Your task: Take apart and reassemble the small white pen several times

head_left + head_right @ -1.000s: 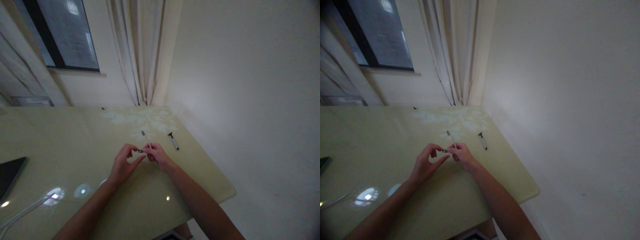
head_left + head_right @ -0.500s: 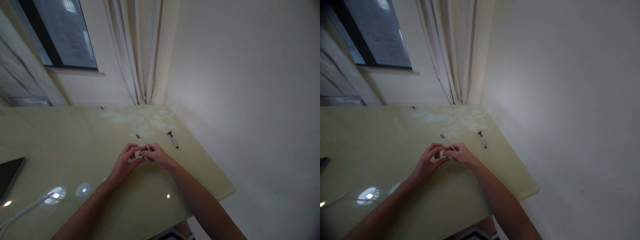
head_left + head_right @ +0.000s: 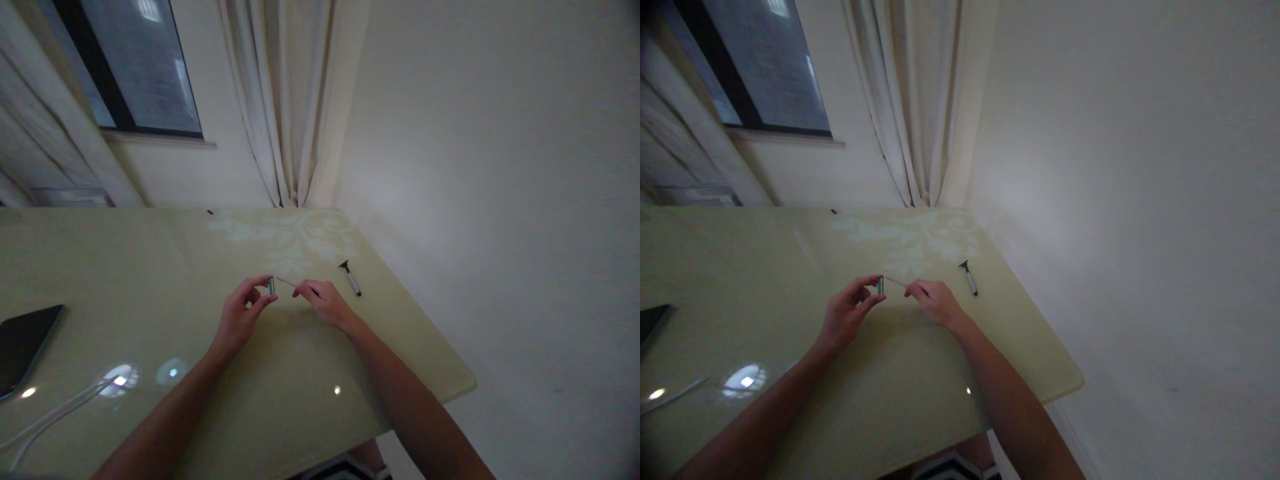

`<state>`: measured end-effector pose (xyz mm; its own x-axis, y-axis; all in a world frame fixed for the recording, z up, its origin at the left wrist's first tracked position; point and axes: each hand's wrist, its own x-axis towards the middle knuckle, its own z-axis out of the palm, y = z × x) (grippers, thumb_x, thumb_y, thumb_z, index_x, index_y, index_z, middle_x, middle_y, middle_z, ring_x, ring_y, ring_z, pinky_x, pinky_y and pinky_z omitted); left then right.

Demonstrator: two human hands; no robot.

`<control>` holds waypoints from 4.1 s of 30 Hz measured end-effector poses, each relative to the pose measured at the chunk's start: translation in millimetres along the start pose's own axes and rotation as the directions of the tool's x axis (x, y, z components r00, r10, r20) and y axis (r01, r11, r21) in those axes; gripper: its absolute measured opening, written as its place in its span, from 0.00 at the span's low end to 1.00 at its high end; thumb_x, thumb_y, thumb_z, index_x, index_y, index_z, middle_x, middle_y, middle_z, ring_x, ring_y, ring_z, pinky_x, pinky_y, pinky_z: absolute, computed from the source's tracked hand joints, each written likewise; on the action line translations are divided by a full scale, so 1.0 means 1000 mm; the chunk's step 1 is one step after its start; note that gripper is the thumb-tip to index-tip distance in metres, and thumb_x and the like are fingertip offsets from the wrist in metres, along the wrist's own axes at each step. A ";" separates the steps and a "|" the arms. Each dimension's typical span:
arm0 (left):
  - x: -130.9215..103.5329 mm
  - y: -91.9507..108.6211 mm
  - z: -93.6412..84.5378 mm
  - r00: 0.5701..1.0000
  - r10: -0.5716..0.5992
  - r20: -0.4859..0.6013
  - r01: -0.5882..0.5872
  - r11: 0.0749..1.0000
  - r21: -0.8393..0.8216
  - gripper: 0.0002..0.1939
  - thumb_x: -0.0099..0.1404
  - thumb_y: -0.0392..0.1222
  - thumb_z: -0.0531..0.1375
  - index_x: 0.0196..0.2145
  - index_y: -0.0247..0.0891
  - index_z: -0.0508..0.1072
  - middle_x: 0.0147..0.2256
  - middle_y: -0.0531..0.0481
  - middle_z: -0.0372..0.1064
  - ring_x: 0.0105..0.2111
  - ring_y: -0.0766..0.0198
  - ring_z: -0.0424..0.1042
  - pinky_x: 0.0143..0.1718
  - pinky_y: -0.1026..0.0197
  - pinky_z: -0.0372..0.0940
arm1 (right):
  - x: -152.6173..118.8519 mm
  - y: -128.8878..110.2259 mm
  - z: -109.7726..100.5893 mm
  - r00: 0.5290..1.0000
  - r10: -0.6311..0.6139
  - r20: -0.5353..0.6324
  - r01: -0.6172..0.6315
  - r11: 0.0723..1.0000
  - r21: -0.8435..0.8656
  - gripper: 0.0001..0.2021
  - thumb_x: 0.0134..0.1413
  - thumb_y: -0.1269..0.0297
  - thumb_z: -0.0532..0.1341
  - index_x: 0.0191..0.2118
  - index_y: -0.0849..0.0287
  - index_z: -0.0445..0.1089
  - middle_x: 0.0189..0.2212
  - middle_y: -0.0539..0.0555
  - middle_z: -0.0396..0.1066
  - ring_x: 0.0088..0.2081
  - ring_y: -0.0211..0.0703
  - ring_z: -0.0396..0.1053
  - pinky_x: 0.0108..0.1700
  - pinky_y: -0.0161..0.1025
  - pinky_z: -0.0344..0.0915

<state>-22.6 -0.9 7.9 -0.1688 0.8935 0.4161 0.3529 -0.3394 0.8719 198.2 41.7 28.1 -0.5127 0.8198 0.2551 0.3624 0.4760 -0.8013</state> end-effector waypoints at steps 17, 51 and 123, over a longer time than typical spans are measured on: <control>0.000 0.001 0.000 1.000 0.009 0.011 -0.008 1.000 -0.024 0.19 0.60 0.51 0.69 0.48 0.42 0.79 0.34 0.53 0.74 0.24 0.69 0.63 0.29 0.64 0.63 | 0.002 0.010 0.002 0.999 -0.030 -0.027 0.030 1.000 -0.004 0.23 0.73 0.50 0.53 0.43 0.56 0.82 0.27 0.50 0.70 0.29 0.40 0.65 0.36 0.35 0.54; -0.001 0.003 -0.002 0.996 0.052 -0.067 -0.055 0.997 -0.048 0.20 0.60 0.49 0.70 0.49 0.41 0.80 0.34 0.54 0.73 0.23 0.71 0.62 0.28 0.65 0.62 | 0.001 0.004 0.001 0.997 -0.025 0.078 0.021 0.998 0.060 0.25 0.71 0.47 0.55 0.48 0.61 0.82 0.27 0.50 0.70 0.29 0.37 0.61 0.33 0.35 0.53; -0.004 0.006 0.000 0.999 0.044 -0.021 -0.045 0.998 -0.039 0.20 0.61 0.51 0.69 0.48 0.41 0.80 0.27 0.57 0.68 0.23 0.69 0.61 0.26 0.65 0.60 | 0.002 0.002 0.002 0.999 0.002 -0.053 -0.004 1.000 -0.029 0.27 0.70 0.42 0.55 0.43 0.61 0.82 0.25 0.50 0.69 0.28 0.37 0.60 0.33 0.35 0.52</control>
<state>-19.8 -6.5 11.6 -0.1722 0.8714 0.4593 0.3242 -0.3902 0.8618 196.5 43.7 25.9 -0.4704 0.8364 0.2815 0.3865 0.4821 -0.7863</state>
